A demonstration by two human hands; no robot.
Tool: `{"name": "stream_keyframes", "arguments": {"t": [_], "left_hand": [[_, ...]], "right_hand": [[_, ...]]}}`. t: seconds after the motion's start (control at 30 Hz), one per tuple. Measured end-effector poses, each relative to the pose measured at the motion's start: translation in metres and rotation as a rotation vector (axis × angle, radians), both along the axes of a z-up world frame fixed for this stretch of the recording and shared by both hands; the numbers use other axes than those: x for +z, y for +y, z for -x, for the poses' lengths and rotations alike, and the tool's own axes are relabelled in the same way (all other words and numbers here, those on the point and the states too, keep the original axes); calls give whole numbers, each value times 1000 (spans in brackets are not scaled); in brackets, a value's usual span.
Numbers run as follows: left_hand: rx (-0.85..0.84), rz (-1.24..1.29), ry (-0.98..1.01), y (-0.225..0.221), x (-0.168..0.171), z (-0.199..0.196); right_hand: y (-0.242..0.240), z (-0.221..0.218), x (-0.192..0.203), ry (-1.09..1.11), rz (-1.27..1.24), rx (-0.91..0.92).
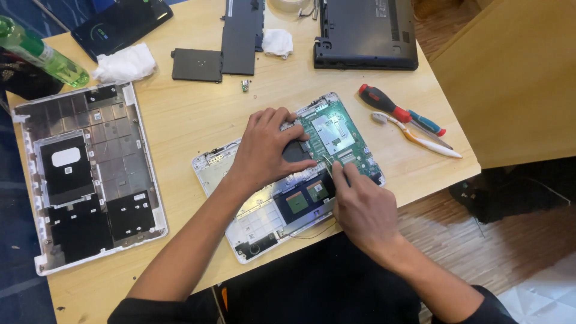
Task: Reassembling a laptop by connecting internal ribbon cables, positioning the motherboard, and installing the battery.
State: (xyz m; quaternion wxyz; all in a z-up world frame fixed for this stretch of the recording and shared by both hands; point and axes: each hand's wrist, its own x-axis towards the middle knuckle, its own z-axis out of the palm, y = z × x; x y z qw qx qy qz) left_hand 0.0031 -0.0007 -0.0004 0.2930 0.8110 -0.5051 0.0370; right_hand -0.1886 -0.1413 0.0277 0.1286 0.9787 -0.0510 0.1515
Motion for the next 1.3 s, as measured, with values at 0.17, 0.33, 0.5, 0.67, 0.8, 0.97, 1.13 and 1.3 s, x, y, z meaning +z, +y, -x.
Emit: {"name": "stream_keyframes", "arguments": {"t": [0.17,0.33,0.5,0.67,0.8,0.97,1.13,1.3], "left_hand": [[-5,13,14,-1,0,-3],[7,17,40,-2,1,-3],[7,-20,52,-2,5,-2],[9,-13,43,-1,7,-2],[2,-7,44,0,3,-2],[-1,31,35,-1,1,-4],[2,27,24,-2,-2,-4],[6,15,18,-2,-1,-5]], "right_hand": [[2,0,5,-23,-133,-60],[-2,-5,2,-89,-170,-138],[6,-13,11,32,-107,-129],[2,-21,7,124,-200,-129],[2,-22,6,75,-170,-102],[-2,-34,12,154,-210,-99],[-4,-34,4,151,-183,-81],[-4,-30,11,162,-178,-27]]}}
